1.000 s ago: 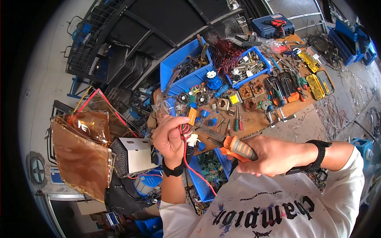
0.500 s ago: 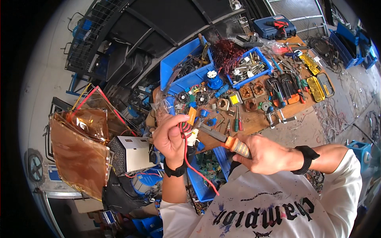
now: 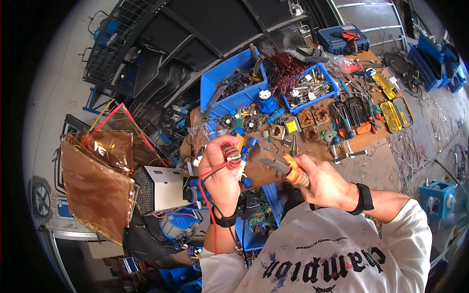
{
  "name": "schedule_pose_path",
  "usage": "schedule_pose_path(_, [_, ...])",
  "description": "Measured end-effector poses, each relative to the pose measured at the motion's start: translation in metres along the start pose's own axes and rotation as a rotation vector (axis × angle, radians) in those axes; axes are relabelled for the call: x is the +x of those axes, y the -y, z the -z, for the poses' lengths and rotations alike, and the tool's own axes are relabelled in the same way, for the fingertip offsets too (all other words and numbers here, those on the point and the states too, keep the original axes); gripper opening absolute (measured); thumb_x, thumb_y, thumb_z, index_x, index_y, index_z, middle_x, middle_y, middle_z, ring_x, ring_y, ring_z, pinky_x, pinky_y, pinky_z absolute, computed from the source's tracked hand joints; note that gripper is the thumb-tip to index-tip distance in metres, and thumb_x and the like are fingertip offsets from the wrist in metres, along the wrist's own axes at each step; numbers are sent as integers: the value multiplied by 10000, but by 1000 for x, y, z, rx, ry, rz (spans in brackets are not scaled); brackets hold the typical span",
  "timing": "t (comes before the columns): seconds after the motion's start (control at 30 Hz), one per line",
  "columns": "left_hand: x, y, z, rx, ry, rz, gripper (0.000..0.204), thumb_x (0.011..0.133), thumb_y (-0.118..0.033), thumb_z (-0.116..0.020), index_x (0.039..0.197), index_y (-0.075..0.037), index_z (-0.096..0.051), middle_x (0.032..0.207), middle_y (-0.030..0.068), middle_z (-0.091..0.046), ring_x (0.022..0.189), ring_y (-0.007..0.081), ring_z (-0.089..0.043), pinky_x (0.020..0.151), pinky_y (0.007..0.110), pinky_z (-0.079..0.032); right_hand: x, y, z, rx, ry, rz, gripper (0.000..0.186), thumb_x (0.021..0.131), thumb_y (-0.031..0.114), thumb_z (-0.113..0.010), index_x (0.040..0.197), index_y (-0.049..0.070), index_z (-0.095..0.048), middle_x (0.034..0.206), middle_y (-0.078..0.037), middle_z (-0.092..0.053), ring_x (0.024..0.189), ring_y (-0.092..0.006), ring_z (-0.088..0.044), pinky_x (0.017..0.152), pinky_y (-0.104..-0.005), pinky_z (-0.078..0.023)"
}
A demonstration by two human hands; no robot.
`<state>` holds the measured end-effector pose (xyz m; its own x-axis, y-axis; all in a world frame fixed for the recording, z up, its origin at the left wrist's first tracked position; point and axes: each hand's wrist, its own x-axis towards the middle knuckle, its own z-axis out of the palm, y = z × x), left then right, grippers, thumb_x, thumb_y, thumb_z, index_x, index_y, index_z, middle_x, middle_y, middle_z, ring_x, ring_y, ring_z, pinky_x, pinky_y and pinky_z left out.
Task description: The person uses orange-handled pliers to strip the insulation from the ends of red and green wires. They then twist the exposed copper strands together and manipulate the wire bundle with their hands, likely preparing it for a connection or soldering.
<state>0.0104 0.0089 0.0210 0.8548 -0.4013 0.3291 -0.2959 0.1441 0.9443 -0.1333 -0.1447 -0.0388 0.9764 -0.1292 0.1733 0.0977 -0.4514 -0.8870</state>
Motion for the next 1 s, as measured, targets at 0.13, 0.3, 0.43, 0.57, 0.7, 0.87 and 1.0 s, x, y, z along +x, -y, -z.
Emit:
schedule_pose_path(0.13, [-3, 7, 9, -92, 108, -44, 480, 1002, -447, -416, 1001, -8, -608, 702, -23, -513, 538, 21, -403, 467, 194, -293, 0, 0, 5, 130, 50, -47, 406, 783, 45, -614, 1168, 0, -492, 925, -256, -606, 779, -427, -622, 663, -456, -498])
schedule_pose_path(0.3, [-5, 6, 14, -6, 181, -197, 531, 968, -491, -436, 1015, 16, -591, 771, 37, -550, 611, 74, -477, 525, 213, -366, -7, 8, 11, 419, 189, -114, 316, 841, 58, -586, 1149, 18, -529, 836, -136, -595, 750, -270, -637, 639, -374, -471])
schedule_pose_path(0.43, [-5, 8, 18, 150, 178, -357, 502, 967, -479, -445, 1016, -5, -602, 778, 77, -587, 679, 145, -514, 619, 276, -402, -10, 20, 21, 656, 314, -294, 314, 870, 31, -580, 1179, 21, -523, 885, -32, -580, 833, -130, -594, 754, -302, -487])
schedule_pose_path(0.57, [-1, 12, 20, 258, 225, -538, 459, 959, -465, -467, 1005, -31, -608, 778, 84, -625, 677, 212, -532, 673, 337, -416, -6, 43, 27, 784, 202, -308, 315, 876, 28, -624, 1171, 16, -515, 943, -2, -584, 904, -93, -573, 839, -271, -482])
schedule_pose_path(0.7, [-3, 13, 12, 269, 274, -622, 446, 942, -470, -498, 1015, -41, -592, 767, 75, -632, 668, 219, -568, 668, 341, -421, 7, 48, 18, 878, -49, -86, 362, 847, 5, -669, 1172, 22, -511, 953, -7, -587, 910, -96, -573, 831, -272, -491])
schedule_pose_path(0.87, [-5, 7, 0, 353, 343, -713, 447, 902, -482, -547, 1050, -62, -577, 790, 62, -645, 672, 220, -584, 656, 342, -416, 23, 60, 22, 804, -153, -15, 345, 816, -7, -695, 1107, 20, -512, 940, -11, -589, 849, -92, -577, 777, -267, -510])
schedule_pose_path(1.0, [-8, -2, -5, 444, 367, -640, 459, 881, -475, -579, 1057, -51, -609, 855, 82, -653, 711, 244, -600, 667, 346, -439, 26, 57, 16, 776, -194, 47, 364, 812, -17, -683, 1133, 27, -519, 922, -30, -606, 826, -107, -596, 775, -273, -506])
